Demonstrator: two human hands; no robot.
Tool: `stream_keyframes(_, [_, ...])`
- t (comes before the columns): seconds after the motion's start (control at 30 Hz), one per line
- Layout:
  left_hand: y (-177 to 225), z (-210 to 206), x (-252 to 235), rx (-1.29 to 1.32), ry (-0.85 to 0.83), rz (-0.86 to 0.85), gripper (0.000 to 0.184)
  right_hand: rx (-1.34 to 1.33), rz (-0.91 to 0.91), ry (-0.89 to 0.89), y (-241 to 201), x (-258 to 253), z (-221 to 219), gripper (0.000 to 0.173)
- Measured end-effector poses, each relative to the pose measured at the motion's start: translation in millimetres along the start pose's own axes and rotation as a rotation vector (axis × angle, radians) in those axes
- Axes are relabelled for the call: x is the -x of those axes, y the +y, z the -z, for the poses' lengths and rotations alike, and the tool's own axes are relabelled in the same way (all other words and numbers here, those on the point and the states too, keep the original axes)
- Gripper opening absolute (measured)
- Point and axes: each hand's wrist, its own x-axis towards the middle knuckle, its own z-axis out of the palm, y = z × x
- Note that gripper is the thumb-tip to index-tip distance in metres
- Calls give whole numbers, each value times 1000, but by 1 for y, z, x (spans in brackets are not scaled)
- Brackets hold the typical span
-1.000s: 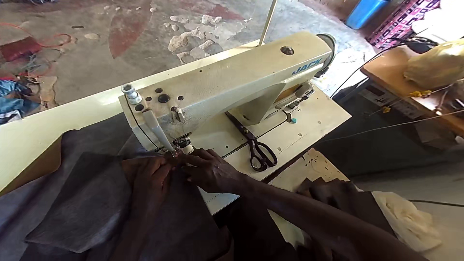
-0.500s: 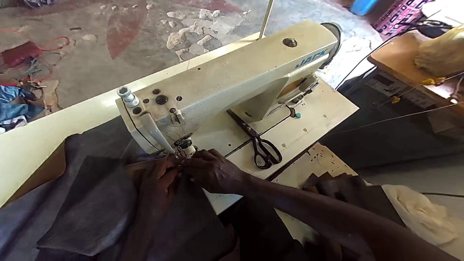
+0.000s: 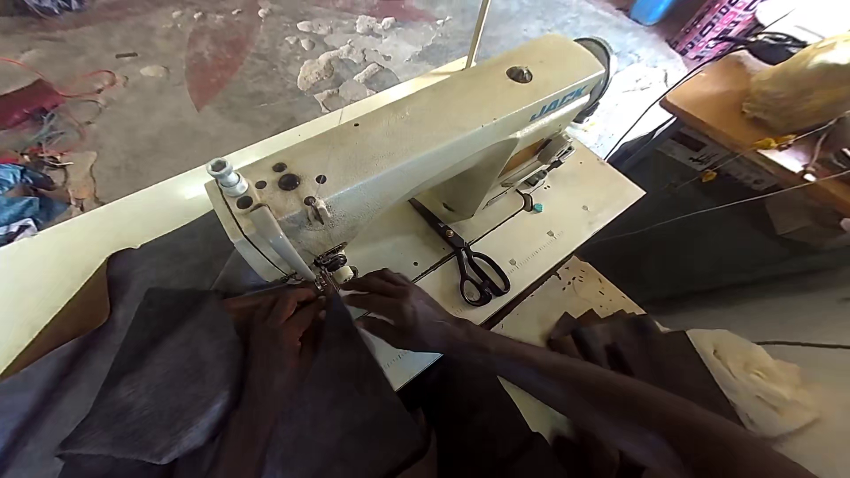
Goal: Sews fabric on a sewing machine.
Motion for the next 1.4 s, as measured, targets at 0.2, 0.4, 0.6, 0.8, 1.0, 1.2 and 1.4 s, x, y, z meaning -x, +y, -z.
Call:
stream_keyframes(0.2, [-1,-3,1,0,24,14,33,213,-160,607,30,6,156,25])
stream_keyframes(0.4, [-3,-5,0,-7,36,13,34,514,-498,715,108,-19,290,45])
stream_keyframes(0.6, [-3,-5,0,-14,39,26,33,546,-956,260,166,-64,349,76])
stream_keyframes(0.8, [-2,-5,0,-26,45,34,32,293,-972,286,174,-58,337,49])
stream_keyframes(1.0, [-3,-5,-2,-23,34,43,34,-104,-579,855,201,26,270,64])
stream_keyframes(1.2, [-4,-5,-3,3,39,42,34,261,-962,426,183,-50,343,68])
stream_keyframes(1.4, [-4,-5,-2,12,60,45,33,-60,-557,831,200,-3,291,44])
